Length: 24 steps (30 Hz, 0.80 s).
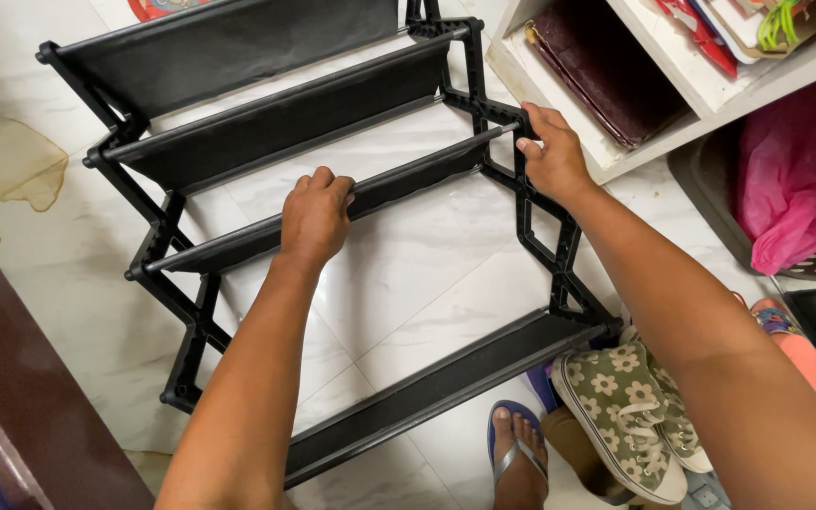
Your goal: The person assembles a black tiered shoe rack by hand, inserting fabric shelves onto metal support rods and clicking the rods into the plastic side frames one at a time.
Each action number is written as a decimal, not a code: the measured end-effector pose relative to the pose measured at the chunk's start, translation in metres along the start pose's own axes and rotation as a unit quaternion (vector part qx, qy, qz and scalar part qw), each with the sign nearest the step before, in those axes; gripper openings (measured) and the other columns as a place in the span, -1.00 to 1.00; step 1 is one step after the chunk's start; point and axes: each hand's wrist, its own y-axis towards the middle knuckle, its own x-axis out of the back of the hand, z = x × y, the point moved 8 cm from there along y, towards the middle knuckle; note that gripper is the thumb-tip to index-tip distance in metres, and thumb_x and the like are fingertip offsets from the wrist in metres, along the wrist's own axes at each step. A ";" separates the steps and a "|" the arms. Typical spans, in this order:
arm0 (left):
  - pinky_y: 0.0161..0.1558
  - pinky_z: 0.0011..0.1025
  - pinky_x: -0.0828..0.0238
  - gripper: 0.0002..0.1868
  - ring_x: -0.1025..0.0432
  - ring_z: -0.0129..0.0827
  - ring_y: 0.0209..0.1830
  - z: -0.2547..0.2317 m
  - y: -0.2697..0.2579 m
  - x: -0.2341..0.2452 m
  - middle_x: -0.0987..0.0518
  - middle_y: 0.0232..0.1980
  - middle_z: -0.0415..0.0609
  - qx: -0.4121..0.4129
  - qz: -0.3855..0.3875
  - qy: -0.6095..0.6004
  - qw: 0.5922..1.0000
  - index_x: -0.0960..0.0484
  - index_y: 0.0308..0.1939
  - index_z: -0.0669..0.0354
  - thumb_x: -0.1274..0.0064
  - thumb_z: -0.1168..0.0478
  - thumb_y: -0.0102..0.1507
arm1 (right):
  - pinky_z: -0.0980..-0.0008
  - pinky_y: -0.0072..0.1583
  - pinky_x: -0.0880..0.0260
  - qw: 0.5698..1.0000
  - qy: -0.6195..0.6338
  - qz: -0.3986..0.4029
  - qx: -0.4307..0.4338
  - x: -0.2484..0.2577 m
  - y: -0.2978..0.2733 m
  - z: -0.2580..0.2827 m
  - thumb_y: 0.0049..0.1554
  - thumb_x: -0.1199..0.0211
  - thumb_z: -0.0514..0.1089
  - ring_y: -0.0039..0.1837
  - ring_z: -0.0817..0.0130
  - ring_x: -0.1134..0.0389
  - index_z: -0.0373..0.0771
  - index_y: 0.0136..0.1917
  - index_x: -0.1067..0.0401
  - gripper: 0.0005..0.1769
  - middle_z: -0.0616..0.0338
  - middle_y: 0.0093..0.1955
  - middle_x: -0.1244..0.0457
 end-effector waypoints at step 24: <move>0.25 -0.04 -0.62 -0.83 -0.59 -0.04 0.13 -0.004 -0.004 0.016 -0.70 0.08 -0.05 0.005 0.002 -0.016 1.000 -0.94 0.22 0.12 -0.39 0.26 0.56 | 0.23 0.58 -0.55 0.998 -0.017 0.007 0.055 -0.001 0.005 0.004 0.53 -0.43 -0.38 0.65 0.06 -0.50 -0.22 0.89 -0.43 -0.28 0.01 0.83 -0.32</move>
